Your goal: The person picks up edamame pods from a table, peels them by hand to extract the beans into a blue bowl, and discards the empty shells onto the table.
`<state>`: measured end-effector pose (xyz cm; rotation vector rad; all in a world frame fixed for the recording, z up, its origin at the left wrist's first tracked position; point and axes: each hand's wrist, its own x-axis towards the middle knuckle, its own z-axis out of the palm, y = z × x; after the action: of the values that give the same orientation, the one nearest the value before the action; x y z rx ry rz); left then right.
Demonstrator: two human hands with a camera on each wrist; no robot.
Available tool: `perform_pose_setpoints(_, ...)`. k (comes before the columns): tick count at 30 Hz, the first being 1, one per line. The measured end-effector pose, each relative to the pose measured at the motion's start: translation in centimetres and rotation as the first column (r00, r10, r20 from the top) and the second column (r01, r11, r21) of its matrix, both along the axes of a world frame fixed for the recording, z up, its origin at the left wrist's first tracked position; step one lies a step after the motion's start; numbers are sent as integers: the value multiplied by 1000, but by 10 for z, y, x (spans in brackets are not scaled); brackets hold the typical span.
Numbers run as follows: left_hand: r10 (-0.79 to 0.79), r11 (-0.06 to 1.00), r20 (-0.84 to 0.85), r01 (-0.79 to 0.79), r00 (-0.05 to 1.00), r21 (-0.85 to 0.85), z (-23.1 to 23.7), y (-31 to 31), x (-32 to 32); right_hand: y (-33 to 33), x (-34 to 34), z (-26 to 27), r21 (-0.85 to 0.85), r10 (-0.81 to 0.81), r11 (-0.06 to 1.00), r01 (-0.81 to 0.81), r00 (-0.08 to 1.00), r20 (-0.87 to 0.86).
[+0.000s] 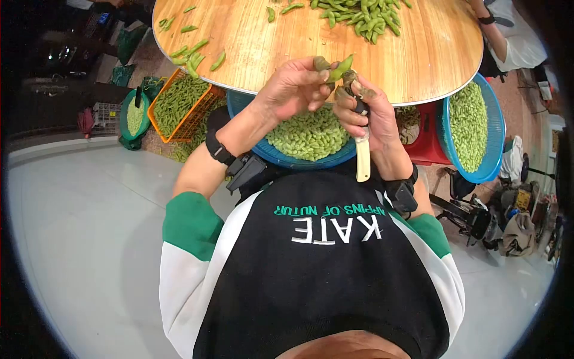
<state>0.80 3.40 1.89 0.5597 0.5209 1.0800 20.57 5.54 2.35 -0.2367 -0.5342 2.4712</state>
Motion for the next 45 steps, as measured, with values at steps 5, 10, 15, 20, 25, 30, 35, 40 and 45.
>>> perform_pose_setpoints(5,328,928,-576,-141,748,346,4,-3,5,-2,-5,-8,-93,-45,995,45,999,-1)
perform_pose_setpoints(10,860,475,-509,320,30,820,22,-12,8,-4,-9,-12,-150,-27,988,35,998,57)
perform_pose_setpoints(15,468,855,-719,-57,514,516,21,-13,3,-5,-9,-10,-97,-14,995,14,1000,3)
perform_pose_setpoints(20,266,962,-557,-179,787,206,19,-16,1,-5,-7,-13,5,-87,996,87,990,108)
perform_pose_setpoints(25,196,981,-439,-170,877,98,14,-20,3,-5,-6,-11,156,-134,983,93,953,272)
perform_pose_setpoints(30,354,930,-848,-54,393,363,6,-28,14,-5,-15,-16,556,-455,823,118,723,519)
perform_pose_setpoints(35,650,738,-751,141,112,660,14,-40,23,-2,-16,-22,957,-847,290,-1,464,257)
perform_pose_setpoints(40,581,801,-798,59,157,595,16,-49,33,0,-12,-23,983,-868,54,-177,478,134)
perform_pose_setpoints(45,518,847,-819,-15,245,531,10,-64,34,-3,-13,-29,949,-826,209,-234,477,300)
